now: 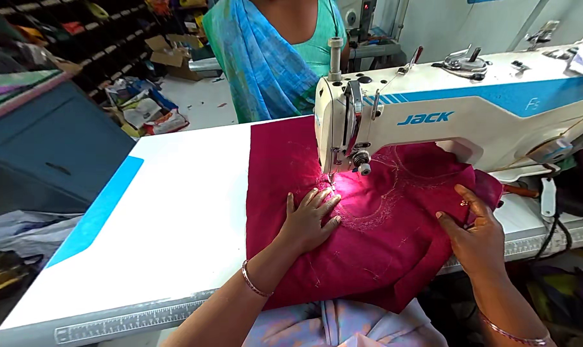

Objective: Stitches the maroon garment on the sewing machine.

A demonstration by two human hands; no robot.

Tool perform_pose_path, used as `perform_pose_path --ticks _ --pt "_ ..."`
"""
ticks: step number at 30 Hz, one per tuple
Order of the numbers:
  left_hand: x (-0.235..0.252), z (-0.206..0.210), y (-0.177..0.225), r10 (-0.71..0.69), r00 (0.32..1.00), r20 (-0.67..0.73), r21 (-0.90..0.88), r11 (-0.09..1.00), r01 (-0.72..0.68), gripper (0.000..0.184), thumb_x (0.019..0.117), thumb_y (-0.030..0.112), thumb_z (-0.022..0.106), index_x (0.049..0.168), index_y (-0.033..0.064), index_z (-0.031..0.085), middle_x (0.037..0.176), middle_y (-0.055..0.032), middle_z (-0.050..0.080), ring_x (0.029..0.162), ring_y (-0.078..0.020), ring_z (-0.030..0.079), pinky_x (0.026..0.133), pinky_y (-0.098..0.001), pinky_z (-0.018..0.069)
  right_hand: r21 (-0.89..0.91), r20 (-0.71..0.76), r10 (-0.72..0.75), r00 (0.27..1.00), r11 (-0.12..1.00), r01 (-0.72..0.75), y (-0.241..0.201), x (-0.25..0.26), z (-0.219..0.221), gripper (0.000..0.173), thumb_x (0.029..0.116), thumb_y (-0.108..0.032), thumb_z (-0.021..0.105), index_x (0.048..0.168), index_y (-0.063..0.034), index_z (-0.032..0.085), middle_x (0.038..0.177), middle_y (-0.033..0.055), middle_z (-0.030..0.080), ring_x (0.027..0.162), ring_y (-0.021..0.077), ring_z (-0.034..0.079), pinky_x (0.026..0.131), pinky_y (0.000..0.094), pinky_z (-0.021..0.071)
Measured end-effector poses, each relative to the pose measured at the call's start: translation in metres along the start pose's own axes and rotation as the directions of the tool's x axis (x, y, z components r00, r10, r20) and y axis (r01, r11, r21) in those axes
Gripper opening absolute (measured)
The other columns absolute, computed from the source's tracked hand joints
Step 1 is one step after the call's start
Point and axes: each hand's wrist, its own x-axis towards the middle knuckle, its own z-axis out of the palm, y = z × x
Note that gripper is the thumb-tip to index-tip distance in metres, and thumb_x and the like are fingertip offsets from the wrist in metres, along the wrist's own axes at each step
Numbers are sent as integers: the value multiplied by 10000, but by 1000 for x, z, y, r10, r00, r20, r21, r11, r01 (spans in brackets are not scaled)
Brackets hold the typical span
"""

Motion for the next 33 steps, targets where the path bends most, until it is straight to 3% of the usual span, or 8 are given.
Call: perform_pose_path --ticks 10,14,20,22,24,26,29,33 --pt "6 -6 -7 38 999 1 -8 999 -38 522 1089 474 391 1586 314 412 1686 41 300 1586 -243 175 1192 -715 -3 -4 -1 9 1000 1000 -9 -2 -1 5 617 913 -20 700 1492 -18 488 1473 221 526 1333 307 523 1073 490 433" --pt "11 -8 -15 46 998 31 5 999 -46 533 1085 496 373 1598 351 376 1693 73 276 1590 -207 151 1202 -694 -27 -6 -8 31 999 1000 -31 -5 -5 8 631 916 -45 704 1504 -28 476 1470 232 521 1327 320 526 1062 509 437" --pt "13 -19 -20 82 995 58 -30 996 -80 508 1093 432 408 1588 322 405 1688 52 292 1592 -223 140 1193 -706 -44 2 -30 -2 1000 1000 2 -9 -16 14 637 910 -87 692 1500 -6 465 1466 241 523 1316 338 533 1052 514 444" --pt "8 -18 -7 52 998 43 -7 999 -52 472 1104 361 389 1566 289 454 1677 21 319 1587 -239 166 1212 -692 -20 30 -36 47 998 998 -46 -10 -12 10 636 920 -129 703 1489 -22 439 1461 217 520 1288 313 553 1019 515 477" --pt "-4 -9 13 18 1000 -18 -9 1000 -18 447 1103 280 386 1528 231 514 1647 -22 381 1564 -246 251 1236 -667 60 83 -87 137 987 988 -130 -11 0 4 637 937 -232 707 1450 -16 398 1392 213 538 1220 286 585 967 511 506" --pt "-14 0 29 -65 998 19 -14 998 65 499 1116 390 326 1593 262 403 1690 10 292 1584 -239 185 1211 -705 30 136 -125 236 964 966 -219 -9 19 -1 663 927 -285 729 1409 -29 353 1276 183 552 1106 234 610 904 465 530" --pt "-17 8 30 -97 995 8 18 995 96 597 1078 554 353 1623 312 325 1707 56 241 1594 -244 138 1155 -772 -14 171 -102 332 938 934 -312 -1 43 -5 739 862 -134 803 1421 -57 326 1271 225 547 1088 297 617 873 514 530" --pt "-16 7 25 -96 995 -2 16 995 96 595 1065 572 375 1613 343 342 1700 73 257 1594 -235 135 1154 -769 -28 138 -66 281 957 953 -270 -4 48 -5 704 849 -4 783 1417 -95 376 1244 225 585 1053 306 646 859 521 540"
